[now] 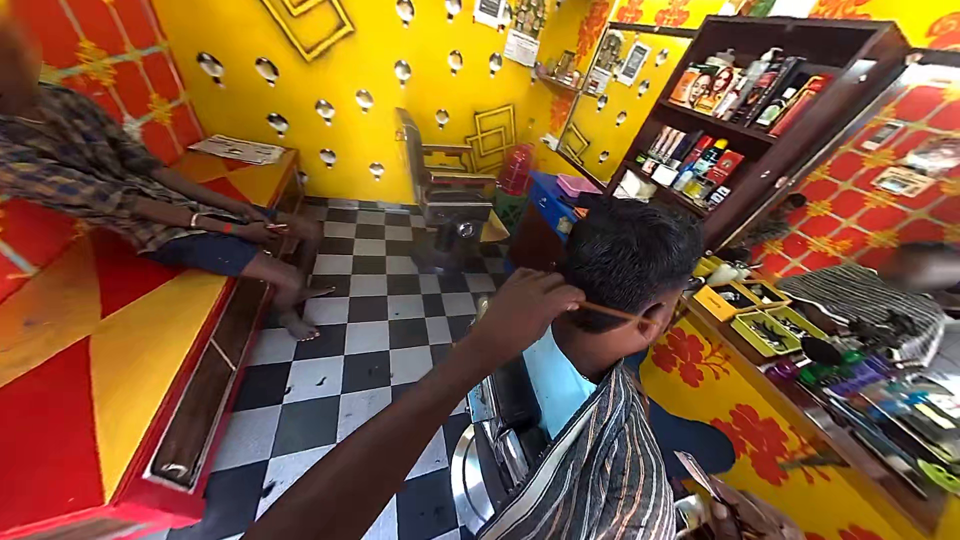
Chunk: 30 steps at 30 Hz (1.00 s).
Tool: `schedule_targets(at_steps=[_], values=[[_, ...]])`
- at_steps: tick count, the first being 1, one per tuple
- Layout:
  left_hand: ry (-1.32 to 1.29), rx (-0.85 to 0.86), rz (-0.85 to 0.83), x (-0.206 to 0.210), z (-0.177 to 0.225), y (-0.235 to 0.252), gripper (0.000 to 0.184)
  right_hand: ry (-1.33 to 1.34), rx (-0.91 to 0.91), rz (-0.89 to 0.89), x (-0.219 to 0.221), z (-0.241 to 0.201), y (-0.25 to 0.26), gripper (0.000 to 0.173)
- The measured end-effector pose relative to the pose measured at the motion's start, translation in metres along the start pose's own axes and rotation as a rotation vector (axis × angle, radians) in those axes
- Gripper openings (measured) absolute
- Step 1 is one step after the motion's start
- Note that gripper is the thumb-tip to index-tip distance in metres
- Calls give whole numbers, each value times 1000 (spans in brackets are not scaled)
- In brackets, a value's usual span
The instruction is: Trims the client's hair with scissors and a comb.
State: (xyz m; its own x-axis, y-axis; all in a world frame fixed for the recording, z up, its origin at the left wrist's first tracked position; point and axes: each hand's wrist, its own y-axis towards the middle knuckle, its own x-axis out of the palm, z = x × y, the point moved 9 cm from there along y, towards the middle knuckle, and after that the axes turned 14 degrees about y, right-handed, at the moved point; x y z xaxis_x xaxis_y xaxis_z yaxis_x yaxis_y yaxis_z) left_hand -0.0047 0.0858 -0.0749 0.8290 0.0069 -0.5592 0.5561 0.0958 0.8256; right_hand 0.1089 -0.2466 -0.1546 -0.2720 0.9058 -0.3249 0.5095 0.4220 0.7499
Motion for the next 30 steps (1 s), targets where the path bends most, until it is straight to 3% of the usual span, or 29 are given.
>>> schedule_targets(at_steps=[6, 10, 12, 15, 20, 24, 30], values=[[118, 53, -146, 40, -30, -17, 25, -62, -1, 67, 0, -3, 15, 16], [95, 51, -290, 51, -45, -40, 29, 7, -37, 52, 30, 10, 40, 17], [76, 87, -270, 48, -46, -56, 23, 58, -62, 47, 46, 13, 53, 18], [12, 155, -212, 36, -22, -75, 17, 52, -102, 22, 72, 3, 73, 17], [-199, 159, -369, 47, 28, -88, 20, -137, -195, -54, 113, -32, 92, 18], [-198, 127, -387, 72, 30, -101, 24, -276, -230, -124, 135, -48, 100, 21], [-168, 119, -347, 74, 31, -106, 19, -368, -257, -170, 149, -56, 105, 22]])
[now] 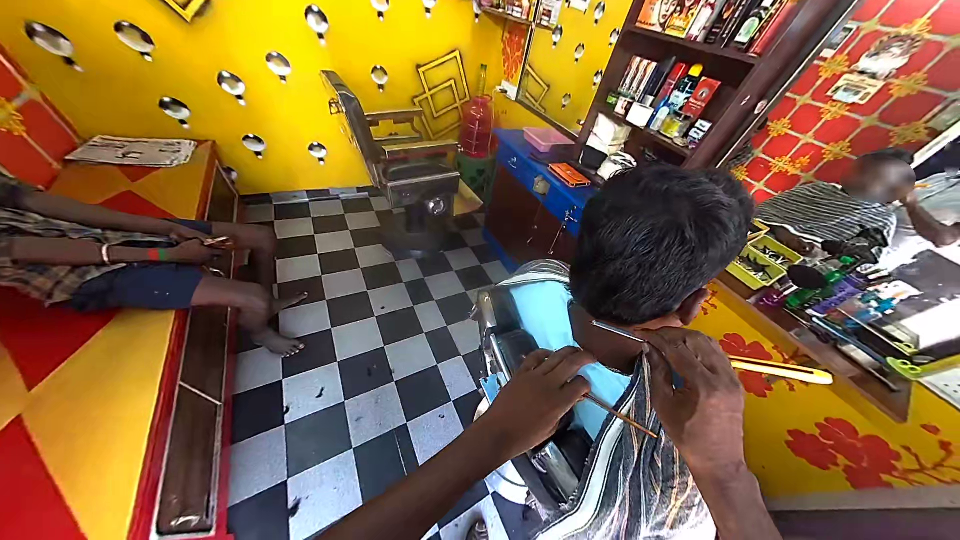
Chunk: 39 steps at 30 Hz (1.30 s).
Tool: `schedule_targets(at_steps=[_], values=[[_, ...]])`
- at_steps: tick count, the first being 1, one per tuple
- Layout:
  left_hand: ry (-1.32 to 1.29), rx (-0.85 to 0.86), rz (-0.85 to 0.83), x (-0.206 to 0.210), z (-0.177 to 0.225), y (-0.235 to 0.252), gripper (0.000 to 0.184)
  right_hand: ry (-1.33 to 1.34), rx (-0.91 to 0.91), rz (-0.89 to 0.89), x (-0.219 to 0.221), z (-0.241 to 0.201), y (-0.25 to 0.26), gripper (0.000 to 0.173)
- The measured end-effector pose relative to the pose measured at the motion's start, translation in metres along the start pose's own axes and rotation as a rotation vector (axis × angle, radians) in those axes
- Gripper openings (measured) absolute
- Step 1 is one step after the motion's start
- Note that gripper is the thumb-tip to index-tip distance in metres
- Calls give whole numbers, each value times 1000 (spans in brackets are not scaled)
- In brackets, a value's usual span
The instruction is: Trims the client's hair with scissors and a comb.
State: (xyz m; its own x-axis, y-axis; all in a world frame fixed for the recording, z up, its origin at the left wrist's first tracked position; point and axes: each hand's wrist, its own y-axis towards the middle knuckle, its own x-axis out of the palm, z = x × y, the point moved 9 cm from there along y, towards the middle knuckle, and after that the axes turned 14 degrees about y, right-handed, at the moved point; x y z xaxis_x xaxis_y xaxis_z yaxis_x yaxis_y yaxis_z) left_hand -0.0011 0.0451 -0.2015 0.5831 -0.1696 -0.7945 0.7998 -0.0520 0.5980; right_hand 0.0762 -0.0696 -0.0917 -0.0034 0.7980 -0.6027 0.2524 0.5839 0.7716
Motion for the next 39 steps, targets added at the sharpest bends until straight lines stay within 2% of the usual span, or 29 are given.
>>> schedule_targets(at_steps=[11, 39], values=[[24, 36, 109, 3, -2, -3, 20, -67, 32, -1, 4, -2, 2, 23], [12, -10, 83, 4, -4, -4, 18, -114, 15, -17, 7, 4, 3, 23]])
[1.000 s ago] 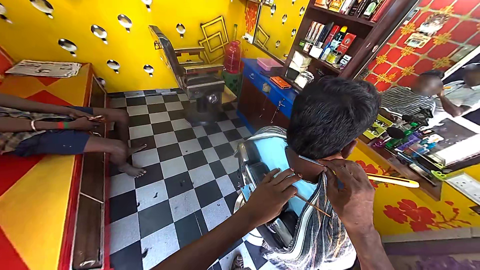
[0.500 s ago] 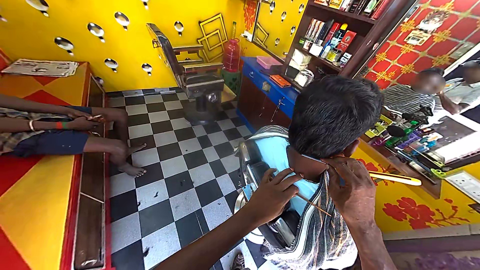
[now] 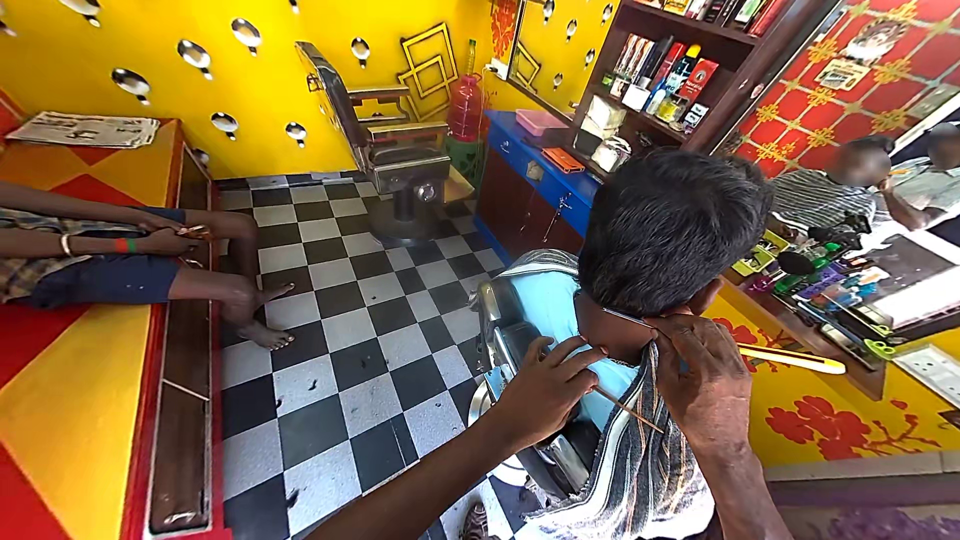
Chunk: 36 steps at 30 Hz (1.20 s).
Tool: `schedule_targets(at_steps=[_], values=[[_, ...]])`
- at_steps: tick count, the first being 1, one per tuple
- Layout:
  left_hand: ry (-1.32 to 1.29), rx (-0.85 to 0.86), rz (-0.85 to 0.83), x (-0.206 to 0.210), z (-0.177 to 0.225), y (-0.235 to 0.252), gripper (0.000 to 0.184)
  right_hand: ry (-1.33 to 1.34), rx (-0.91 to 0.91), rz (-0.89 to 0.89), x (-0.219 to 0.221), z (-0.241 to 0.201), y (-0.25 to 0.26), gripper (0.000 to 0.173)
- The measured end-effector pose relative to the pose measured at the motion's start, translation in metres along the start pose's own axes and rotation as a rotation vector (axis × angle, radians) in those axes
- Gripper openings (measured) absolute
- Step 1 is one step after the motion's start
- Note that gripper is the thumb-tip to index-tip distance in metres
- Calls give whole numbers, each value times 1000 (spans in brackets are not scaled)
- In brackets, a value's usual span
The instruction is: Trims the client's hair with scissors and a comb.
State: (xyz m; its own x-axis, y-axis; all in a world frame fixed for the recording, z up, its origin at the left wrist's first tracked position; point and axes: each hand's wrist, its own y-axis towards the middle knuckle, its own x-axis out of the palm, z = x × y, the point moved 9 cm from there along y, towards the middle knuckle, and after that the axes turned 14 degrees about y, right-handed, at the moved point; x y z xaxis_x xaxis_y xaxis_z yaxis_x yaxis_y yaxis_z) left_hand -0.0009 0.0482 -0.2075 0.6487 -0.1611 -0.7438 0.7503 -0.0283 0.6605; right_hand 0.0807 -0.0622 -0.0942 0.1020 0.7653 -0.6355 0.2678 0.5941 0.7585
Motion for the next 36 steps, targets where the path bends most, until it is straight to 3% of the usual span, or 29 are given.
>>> schedule_targets(at_steps=[5, 9, 12, 16, 20, 24, 29, 33, 36], values=[[6, -6, 7, -1, -1, 0, 18, 9, 61, -79, 3, 2, 0, 23], [-4, -10, 16, -2, -1, 1, 18, 1, 46, -17, -1, -3, 0, 22], [-11, -16, 40, -1, -2, -1, 20, -13, 79, -105, 8, -2, -5, 22], [-10, -25, 37, -1, -3, -1, 20, -13, 73, -14, 1, -5, -7, 21], [-23, -28, 53, 1, -4, -2, 21, -21, 86, -126, 16, -8, -15, 19], [-65, -57, 105, 2, -10, -7, 23, -26, 89, -20, 5, -10, -11, 19], [-116, -67, 139, 3, -14, -10, 24, -62, 108, -161, 19, -12, -17, 17], [-126, -71, 143, 3, -15, -11, 24, -61, 90, -54, 7, -12, -11, 21], [-120, -72, 138, 3, -15, -11, 24, -67, 99, -157, 18, -11, -16, 18]])
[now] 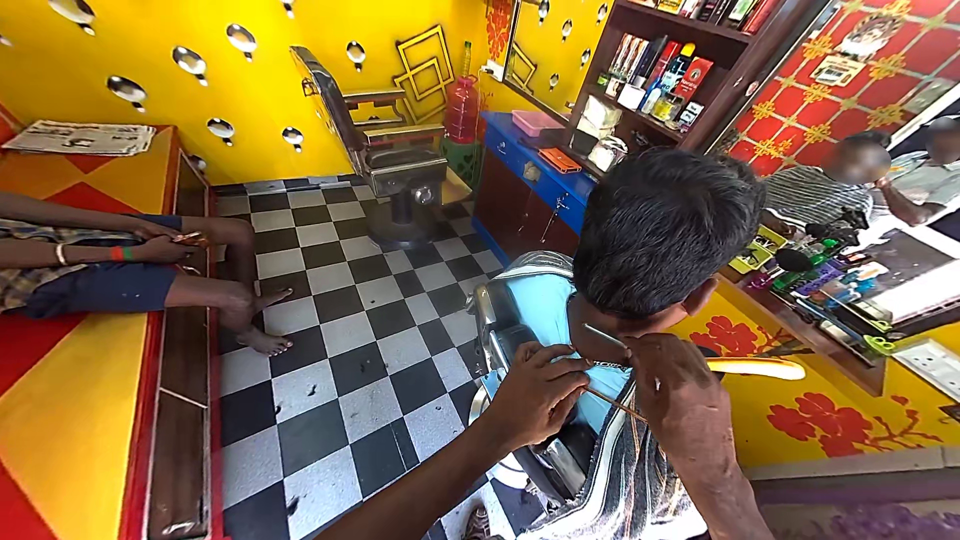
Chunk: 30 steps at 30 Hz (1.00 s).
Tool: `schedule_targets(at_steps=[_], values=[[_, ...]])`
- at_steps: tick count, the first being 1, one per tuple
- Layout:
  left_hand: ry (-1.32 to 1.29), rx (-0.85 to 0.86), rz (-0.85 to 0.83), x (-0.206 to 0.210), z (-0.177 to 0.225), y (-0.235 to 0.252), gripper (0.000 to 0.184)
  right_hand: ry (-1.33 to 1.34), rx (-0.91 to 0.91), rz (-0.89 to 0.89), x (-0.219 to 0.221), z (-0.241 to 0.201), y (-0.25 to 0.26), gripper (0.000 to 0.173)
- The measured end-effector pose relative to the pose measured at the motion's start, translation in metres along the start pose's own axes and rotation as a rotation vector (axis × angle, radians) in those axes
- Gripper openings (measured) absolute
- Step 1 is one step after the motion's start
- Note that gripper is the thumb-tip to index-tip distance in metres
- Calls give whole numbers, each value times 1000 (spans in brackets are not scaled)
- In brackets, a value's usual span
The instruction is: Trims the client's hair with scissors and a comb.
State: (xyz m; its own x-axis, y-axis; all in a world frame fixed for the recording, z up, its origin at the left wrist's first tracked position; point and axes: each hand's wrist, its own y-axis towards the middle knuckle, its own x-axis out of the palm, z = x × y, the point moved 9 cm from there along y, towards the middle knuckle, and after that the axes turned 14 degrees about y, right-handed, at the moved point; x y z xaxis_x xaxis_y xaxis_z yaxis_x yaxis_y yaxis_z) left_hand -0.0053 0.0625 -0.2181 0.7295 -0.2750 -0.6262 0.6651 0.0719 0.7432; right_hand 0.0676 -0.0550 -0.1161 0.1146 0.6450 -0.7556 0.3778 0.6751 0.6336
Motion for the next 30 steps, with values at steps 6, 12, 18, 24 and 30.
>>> schedule_targets(at_steps=[6, 12, 18, 24, 30], values=[[11, -4, -6, 0, 0, 0, 23, 228, 145, 112, -27, 21, -19, 20], [38, -20, -59, 4, -1, 1, 24, 50, 311, 327, -63, 77, -118, 23], [-31, -69, 206, -53, 0, 35, 19, 224, 335, 331, -42, 80, -163, 18], [317, -61, 112, -70, -5, 87, 18, 414, 339, 517, -55, 74, -104, 14], [227, 74, 13, -45, -2, 51, 18, 403, 254, 424, -56, 64, -52, 16]])
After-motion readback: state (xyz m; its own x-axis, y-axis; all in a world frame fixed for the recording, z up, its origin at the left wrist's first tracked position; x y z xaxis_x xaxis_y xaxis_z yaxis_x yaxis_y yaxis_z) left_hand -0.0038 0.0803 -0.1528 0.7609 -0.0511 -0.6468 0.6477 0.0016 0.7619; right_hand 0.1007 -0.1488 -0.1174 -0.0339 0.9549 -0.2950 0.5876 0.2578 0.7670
